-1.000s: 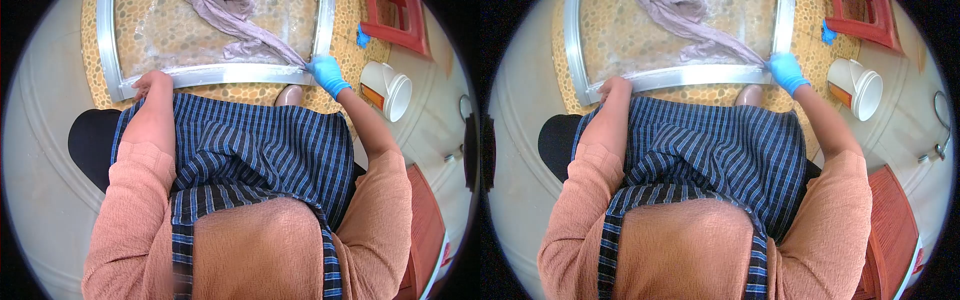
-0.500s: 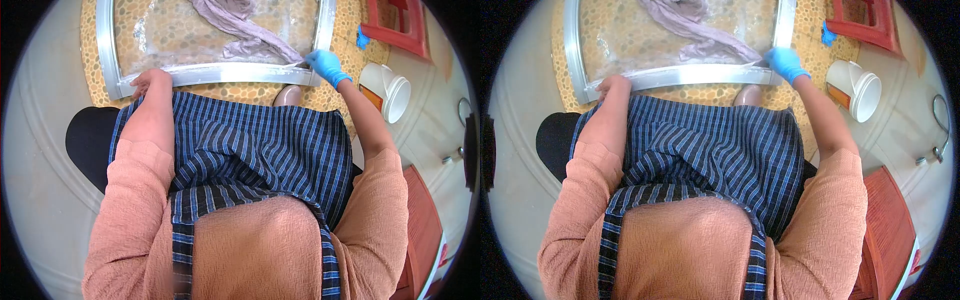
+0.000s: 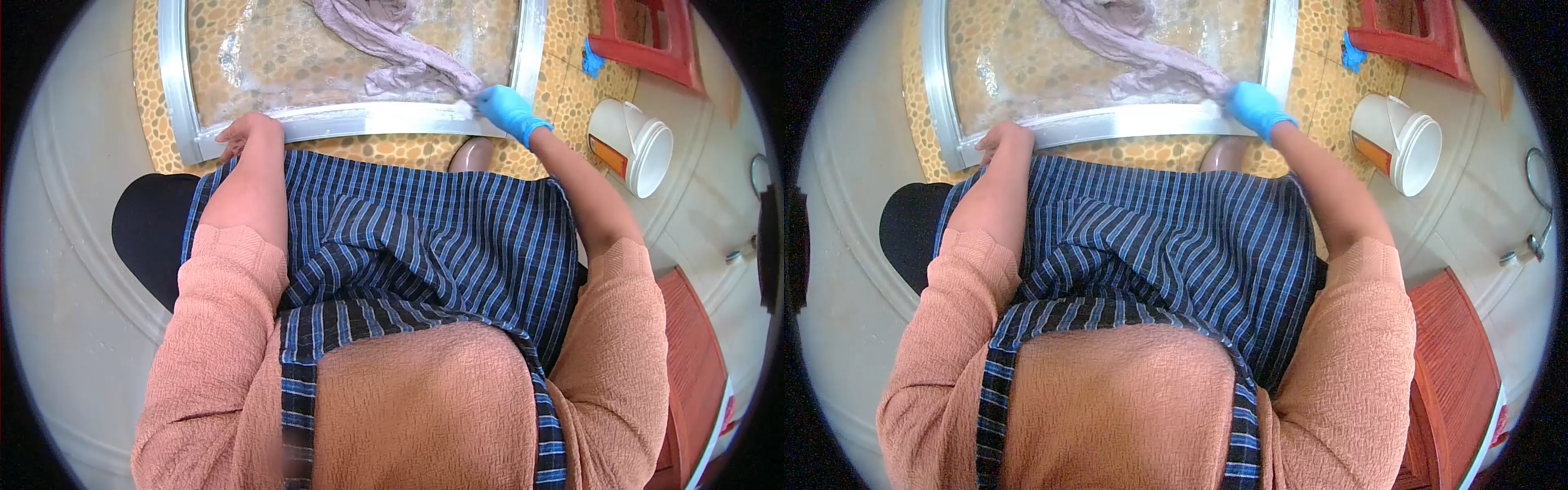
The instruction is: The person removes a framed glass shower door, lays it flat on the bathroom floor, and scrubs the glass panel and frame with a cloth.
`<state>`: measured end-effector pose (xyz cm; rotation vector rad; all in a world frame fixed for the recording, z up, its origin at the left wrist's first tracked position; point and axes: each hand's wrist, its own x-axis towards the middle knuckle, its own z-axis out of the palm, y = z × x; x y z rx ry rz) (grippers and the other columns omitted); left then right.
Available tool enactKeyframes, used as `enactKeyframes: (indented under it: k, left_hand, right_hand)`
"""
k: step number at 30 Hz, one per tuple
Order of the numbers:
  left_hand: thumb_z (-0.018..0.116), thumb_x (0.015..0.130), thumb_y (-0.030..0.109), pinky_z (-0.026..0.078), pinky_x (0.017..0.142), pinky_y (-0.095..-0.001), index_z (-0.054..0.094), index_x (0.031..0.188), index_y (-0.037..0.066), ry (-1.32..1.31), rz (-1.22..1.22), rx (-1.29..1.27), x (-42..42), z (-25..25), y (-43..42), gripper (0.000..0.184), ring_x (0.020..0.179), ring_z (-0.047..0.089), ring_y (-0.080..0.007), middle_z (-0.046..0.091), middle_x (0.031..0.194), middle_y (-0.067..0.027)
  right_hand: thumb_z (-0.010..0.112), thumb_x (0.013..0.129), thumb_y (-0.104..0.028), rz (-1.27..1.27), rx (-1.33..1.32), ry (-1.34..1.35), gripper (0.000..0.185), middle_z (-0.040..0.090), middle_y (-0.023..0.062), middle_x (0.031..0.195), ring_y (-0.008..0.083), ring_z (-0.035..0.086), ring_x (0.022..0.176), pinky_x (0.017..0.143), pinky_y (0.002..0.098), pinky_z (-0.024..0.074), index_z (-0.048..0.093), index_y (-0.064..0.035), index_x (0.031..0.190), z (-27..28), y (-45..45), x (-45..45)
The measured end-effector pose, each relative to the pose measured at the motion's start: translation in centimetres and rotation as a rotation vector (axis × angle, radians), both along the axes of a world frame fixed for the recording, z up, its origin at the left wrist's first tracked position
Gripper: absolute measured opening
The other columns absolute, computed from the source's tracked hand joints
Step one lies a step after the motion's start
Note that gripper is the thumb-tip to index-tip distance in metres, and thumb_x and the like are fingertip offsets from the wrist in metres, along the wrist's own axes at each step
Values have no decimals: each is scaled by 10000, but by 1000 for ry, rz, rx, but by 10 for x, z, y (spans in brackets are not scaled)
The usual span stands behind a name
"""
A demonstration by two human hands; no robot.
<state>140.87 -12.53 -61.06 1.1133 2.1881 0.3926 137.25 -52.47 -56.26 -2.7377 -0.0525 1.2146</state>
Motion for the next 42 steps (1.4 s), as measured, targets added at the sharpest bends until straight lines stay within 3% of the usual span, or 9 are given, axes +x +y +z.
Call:
enactKeyframes:
  k: [12,14,15,17,20,23,28,35,42]
  left_hand:
    - [205,973,493,133,1148,-338,172,1478,122,-837,303,448,-7,-74,34,628,1412,174,-207,104,1544,-88]
    - [186,971,501,129,1151,-338,187,1476,127,-43,4,23,0,-22,12,628,1413,170,-206,111,1544,-84]
    - [186,971,501,129,1151,-338,187,1476,127,-44,7,26,-1,-35,15,628,1413,170,-206,111,1544,-84]
    - [166,970,507,117,1155,-343,173,1479,136,-869,333,452,-5,-57,22,630,1416,157,-207,109,1545,-77]
    - [151,970,504,100,1160,-341,147,1483,143,-182,10,-27,1,19,-7,628,1419,140,-205,95,1548,-62]
    - [138,970,494,85,1166,-342,104,1487,145,-74,-29,-39,1,26,-8,625,1422,121,-203,82,1549,-59]
    - [133,974,476,96,1169,-365,71,1487,137,2,-77,-70,0,37,-13,619,1415,135,-224,95,1544,-83]
    - [173,984,416,282,1110,-446,67,1472,72,63,-109,-37,-2,35,-7,606,1334,309,-337,207,1497,-182]
    - [154,978,473,90,1160,-369,79,1489,130,-27,-108,-116,-3,43,-4,620,1423,114,-242,58,1549,-110]
  right_hand:
    - [542,861,-238,379,-77,-173,205,680,104,909,273,657,831,764,373,518,704,-172,968,7,-45,-12]
    - [559,848,-279,352,-71,-207,201,681,101,887,291,653,823,743,394,515,703,-190,956,6,-39,-16]
    - [545,854,-303,283,-159,-143,223,679,111,885,300,651,822,746,398,514,701,-181,956,14,-22,-15]
    - [531,859,-327,221,-238,-75,248,677,121,882,309,649,821,749,401,513,699,-173,956,16,-6,-13]
    - [495,871,-354,69,-4,-86,296,671,141,876,332,642,818,763,411,504,691,-145,945,8,9,-14]
    - [476,880,-340,71,182,-51,305,669,146,876,338,639,813,769,412,497,680,-131,966,5,58,-1]
    - [480,857,-285,430,222,-66,263,669,126,898,322,641,833,766,424,493,662,-97,887,-16,132,13]
    - [457,871,-223,223,409,66,278,653,120,1005,319,627,921,849,422,483,649,-132,1051,-9,211,23]
    - [521,849,-254,556,410,-99,261,656,147,874,342,641,799,728,457,497,600,-149,1074,8,145,32]
